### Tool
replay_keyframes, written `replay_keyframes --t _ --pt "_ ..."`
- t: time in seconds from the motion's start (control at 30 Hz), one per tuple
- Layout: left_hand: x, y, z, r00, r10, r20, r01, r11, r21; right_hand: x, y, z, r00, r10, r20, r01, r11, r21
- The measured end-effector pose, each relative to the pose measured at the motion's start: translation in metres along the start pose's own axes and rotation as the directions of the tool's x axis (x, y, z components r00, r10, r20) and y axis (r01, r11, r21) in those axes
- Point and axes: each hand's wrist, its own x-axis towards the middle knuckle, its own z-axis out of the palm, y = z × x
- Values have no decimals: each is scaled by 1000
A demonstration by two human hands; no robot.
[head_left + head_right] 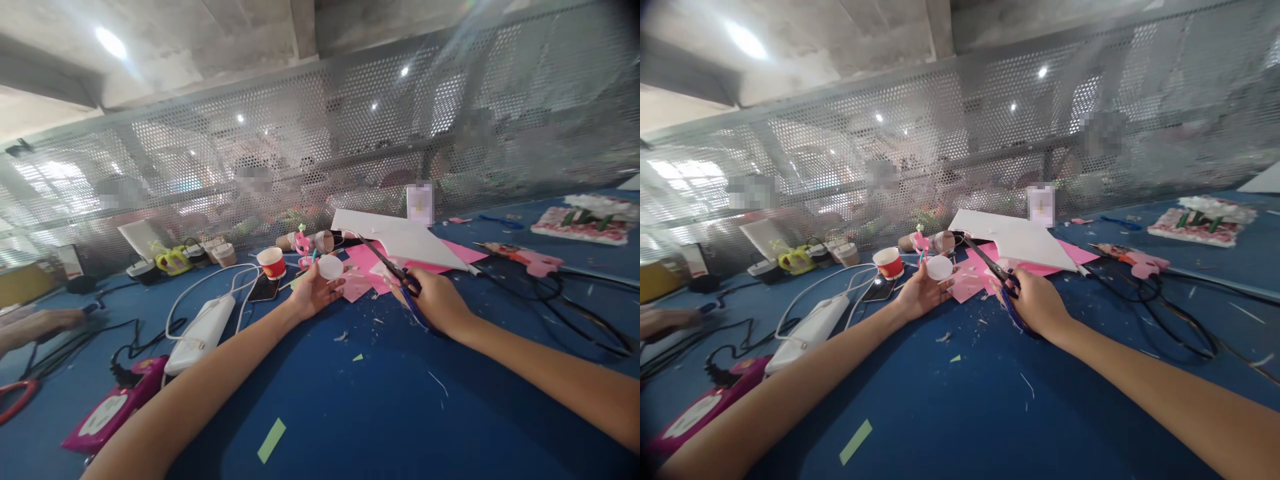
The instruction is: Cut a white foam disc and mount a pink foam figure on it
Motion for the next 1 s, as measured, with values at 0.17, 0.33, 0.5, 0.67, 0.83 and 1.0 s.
replay_keyframes --t 0.17,0.33,0.5,0.67,0.83,1.0 --pt "0 -1 2 1000 14 7 -15 997 71 -1 -1 0 999 -30 -21 30 1000 -3" --pt "1 -4 2 993 112 42 -116 987 110 0 1 1 999 -39 -17 39 999 -3" --pt "0 -7 3 981 194 23 -195 969 153 0 4 2 1000 -26 -1 26 1000 -5" --pt "-1 -10 1 972 234 -13 -219 928 301 0 2 1 1000 -17 6 17 1000 -2" --pt "0 -13 1 965 263 -2 -237 872 427 0 -1 -1 999 -38 14 39 999 -24" --pt "1 -15 3 971 240 -3 -209 852 481 0 -1 -1 997 -72 8 72 997 -35"
